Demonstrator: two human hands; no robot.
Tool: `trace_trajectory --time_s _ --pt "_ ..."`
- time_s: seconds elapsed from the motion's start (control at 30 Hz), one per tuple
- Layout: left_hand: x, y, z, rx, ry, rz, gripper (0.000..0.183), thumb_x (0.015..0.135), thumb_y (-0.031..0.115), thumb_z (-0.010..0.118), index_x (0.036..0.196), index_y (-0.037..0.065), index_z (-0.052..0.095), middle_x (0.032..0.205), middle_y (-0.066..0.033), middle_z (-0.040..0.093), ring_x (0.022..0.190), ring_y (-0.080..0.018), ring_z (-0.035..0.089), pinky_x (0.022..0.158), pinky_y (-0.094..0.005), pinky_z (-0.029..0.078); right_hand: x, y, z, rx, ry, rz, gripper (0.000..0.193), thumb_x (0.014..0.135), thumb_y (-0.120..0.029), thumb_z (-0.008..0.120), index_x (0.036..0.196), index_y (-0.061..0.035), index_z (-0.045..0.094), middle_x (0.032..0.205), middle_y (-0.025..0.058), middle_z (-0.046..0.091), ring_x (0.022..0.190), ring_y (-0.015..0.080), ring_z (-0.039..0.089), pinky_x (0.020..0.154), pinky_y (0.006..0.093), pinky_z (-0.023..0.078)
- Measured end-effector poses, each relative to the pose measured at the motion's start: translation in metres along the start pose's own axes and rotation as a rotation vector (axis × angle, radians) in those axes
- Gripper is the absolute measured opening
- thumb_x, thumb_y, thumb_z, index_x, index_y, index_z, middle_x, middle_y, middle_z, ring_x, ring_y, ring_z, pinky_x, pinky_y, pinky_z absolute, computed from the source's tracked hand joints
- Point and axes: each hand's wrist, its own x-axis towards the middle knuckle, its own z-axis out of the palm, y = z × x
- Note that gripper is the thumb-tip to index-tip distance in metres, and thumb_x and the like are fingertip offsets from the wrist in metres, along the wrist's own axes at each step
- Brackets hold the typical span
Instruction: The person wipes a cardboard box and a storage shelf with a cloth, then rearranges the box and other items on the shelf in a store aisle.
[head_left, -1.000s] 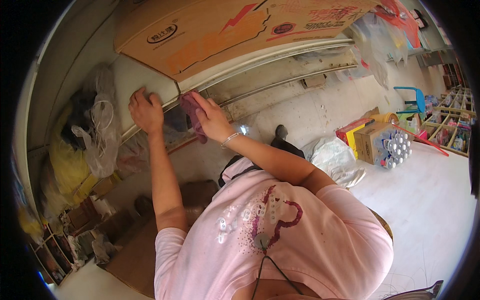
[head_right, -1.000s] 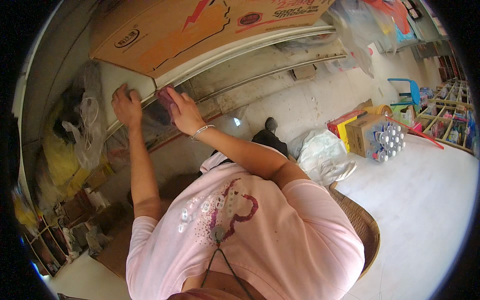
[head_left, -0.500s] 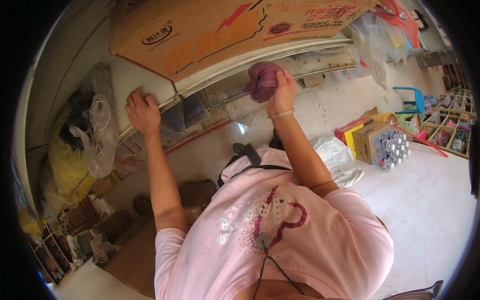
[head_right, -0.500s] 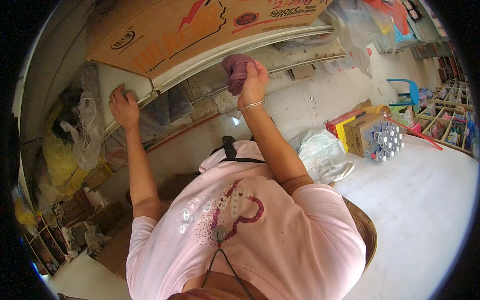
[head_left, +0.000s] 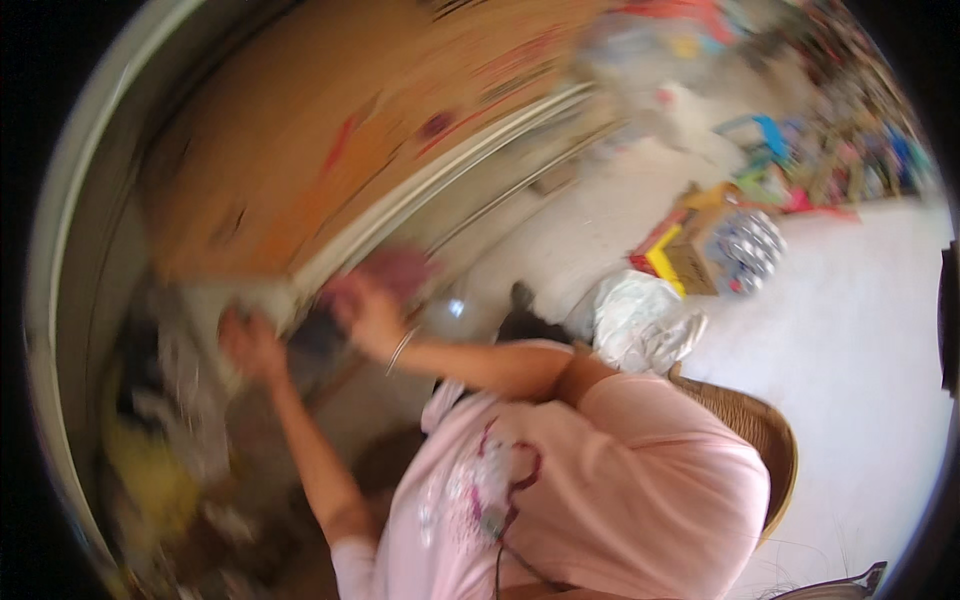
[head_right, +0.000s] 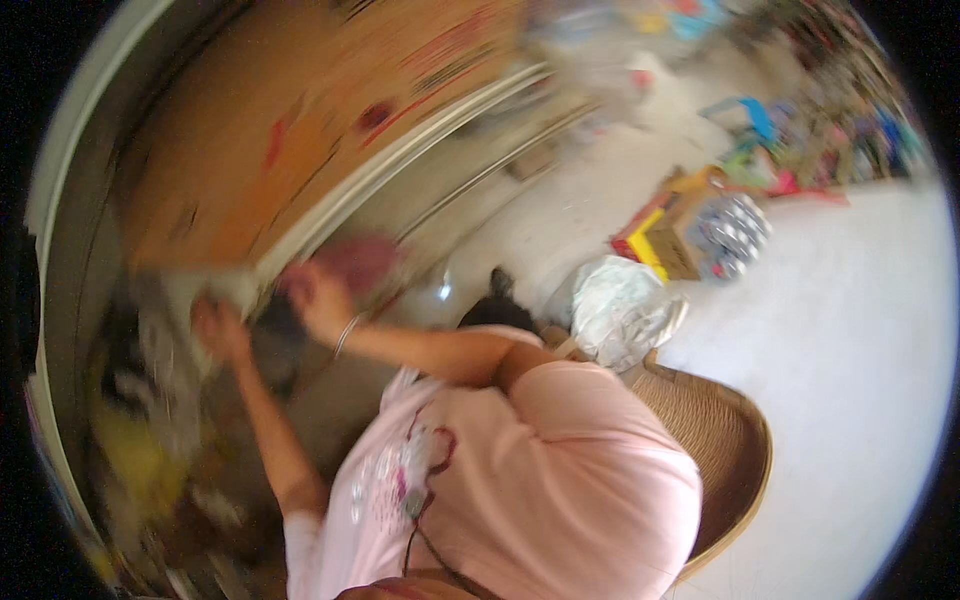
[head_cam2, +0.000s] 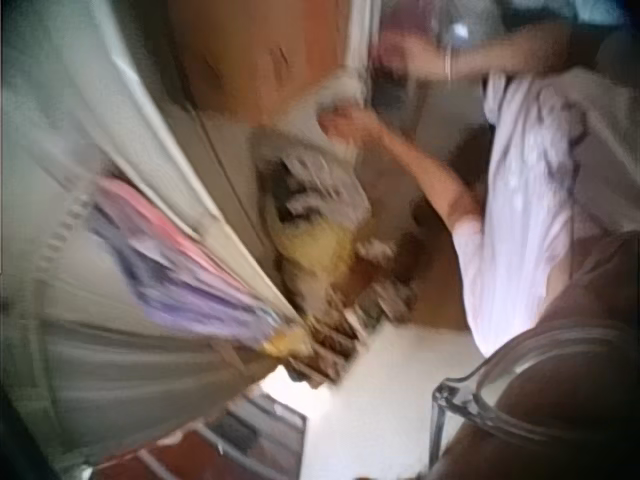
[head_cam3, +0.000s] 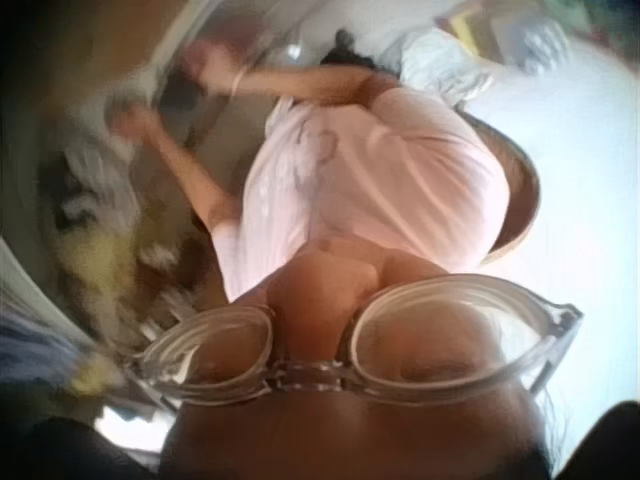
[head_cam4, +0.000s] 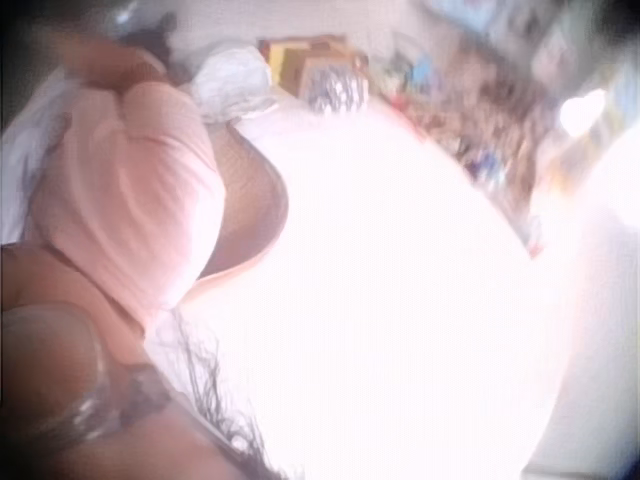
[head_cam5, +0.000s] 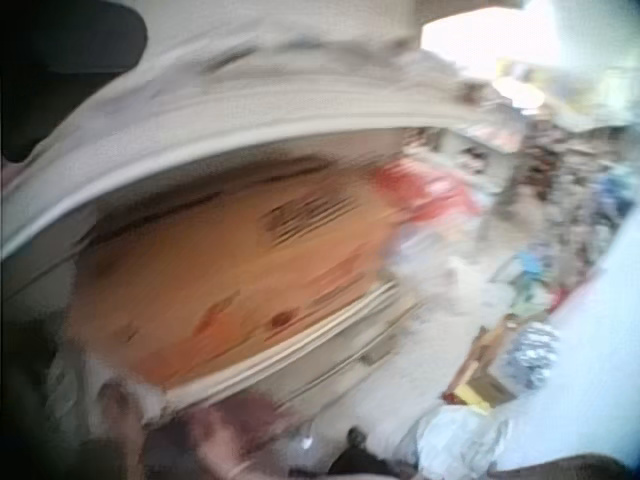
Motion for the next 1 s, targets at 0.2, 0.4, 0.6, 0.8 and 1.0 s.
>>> trace_trajectory --time_s 0.2,0.4,0.6,0.8,1.0 --pt "0.016 0.033 -0.043 -0.045 -0.091 -0.251 0.039 0.090 0.027 0.040 0.119 0.007 0.058 0.124 -0.0130 0.055 0.109 -0.0348 0.051 0.092 -0.0459 0.040 0.013 0.015 0.006 0.188 -0.191 0.340 0.021 0.090 -0.011 0.055 0.109 -0.0030 0.058 0.099 0.0103 0.066 0.089 0.0199 0.062 0.076 0.0326 0.050" --pt "0.018 0.035 -0.036 -0.018 -0.094 -0.221 0.040 0.092 0.030 0.038 0.120 0.009 0.058 0.124 -0.0120 0.054 0.109 -0.0354 0.050 0.092 -0.0466 0.040 0.027 0.054 -0.073 0.636 -0.108 0.989 0.030 0.092 -0.019 0.052 0.116 -0.0015 0.056 0.104 0.0128 0.064 0.091 0.0274 0.062 0.082 0.0369 0.050" --pt "0.020 0.038 -0.038 -0.039 -0.116 -0.208 0.042 0.092 0.031 0.039 0.121 0.007 0.057 0.125 -0.0134 0.054 0.111 -0.0366 0.050 0.092 -0.0466 0.041 -0.007 0.146 -0.134 0.654 -0.072 1.084 0.029 0.094 -0.024 0.053 0.115 -0.0040 0.058 0.105 0.0117 0.065 0.094 0.0248 0.063 0.082 0.0363 0.050" --pt "0.006 0.000 -0.014 -0.107 -0.026 -0.057 0.041 0.089 0.024 0.046 0.125 0.005 0.055 0.126 -0.0176 0.054 0.117 -0.0363 0.048 0.097 -0.0461 0.038 0.002 0.100 -0.155 0.161 0.143 0.324 0.019 0.089 -0.024 0.060 0.089 -0.0053 0.058 0.082 0.0079 0.057 0.077 0.0241 0.055 0.068 0.0376 0.045" --pt "0.015 0.032 -0.034 -0.085 -0.038 -0.178 0.039 0.087 0.024 0.047 0.120 0.008 0.058 0.123 -0.0163 0.055 0.111 -0.0376 0.050 0.094 -0.0463 0.039 0.026 0.024 -0.164 -0.217 0.225 -0.244 0.016 0.089 -0.014 0.056 0.099 -0.0024 0.058 0.091 0.0154 0.050 0.086 0.0330 0.051 0.075 0.0385 0.043"
